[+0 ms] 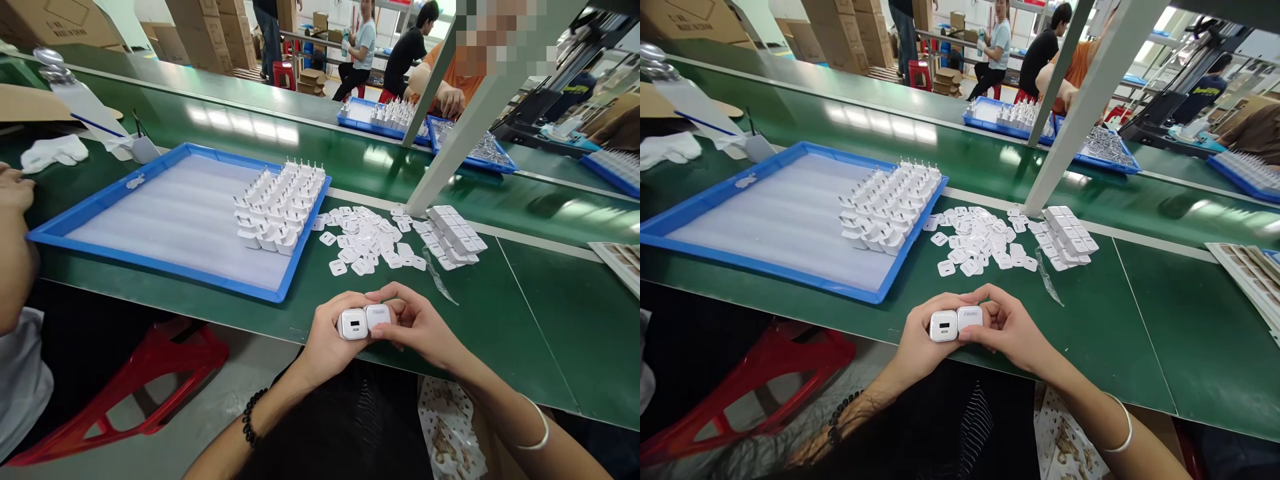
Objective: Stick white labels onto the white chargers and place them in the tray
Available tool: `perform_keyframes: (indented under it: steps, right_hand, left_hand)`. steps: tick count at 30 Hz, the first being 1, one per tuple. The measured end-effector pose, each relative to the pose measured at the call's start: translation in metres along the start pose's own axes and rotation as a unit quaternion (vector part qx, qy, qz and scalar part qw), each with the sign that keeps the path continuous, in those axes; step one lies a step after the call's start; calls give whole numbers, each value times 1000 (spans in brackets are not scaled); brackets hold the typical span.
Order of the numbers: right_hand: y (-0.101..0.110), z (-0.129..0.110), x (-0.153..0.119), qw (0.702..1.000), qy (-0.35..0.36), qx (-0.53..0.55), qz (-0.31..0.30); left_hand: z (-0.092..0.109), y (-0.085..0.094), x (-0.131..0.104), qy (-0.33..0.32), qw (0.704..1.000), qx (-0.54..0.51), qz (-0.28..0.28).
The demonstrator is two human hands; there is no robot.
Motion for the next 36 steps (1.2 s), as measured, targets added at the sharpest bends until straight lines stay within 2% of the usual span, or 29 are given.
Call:
perform_keyframes:
  steps: [9,12,15,16,18,21,23,25,29,32,36]
  right_hand:
    - [-14,3,3,993,26,-10,119]
    - [-9,0,9,993,33,-34,104]
    - [24,-15,18,984,63,-138,88]
    - [43,-21,21,969,74,-209,112]
    - [83,-31,28,903,67,-388,170]
    - [129,-31,40,873,23,-453,177]
    - [144,-26,45,865,5,-471,171]
    - [147,-20,46,853,0,-495,164]
    - [135,-14,43,820,28,-549,158]
    - [126,-14,39,784,52,-588,190]
    - [112,-28,27,749,73,-613,240]
  left_hand:
    - [0,-2,-6,-63,996,57,8]
    - [0,-1,-3,-49,998,44,9]
    - [0,1,1,-1,1000,11,18]
    - [0,2,1,14,1000,4,21]
    - [0,2,2,35,999,-2,24]
    - [-2,1,1,53,998,-10,22]
    - [-4,1,1,61,998,-19,23]
    - [-4,1,1,63,997,-29,25]
    - [-4,2,2,64,997,-43,19]
    - [-3,1,2,55,997,-49,13]
    - [-2,1,1,5,999,-36,35]
Point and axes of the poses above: each hand's wrist, its own x-axis towards the middle knuckle, its own y-axis out of the back of the hand, z = x × y, the point moved 4 cm from there along x, towards the middle knuckle, and after that the axes turned 5 degrees about x, right-handed, at the moved point
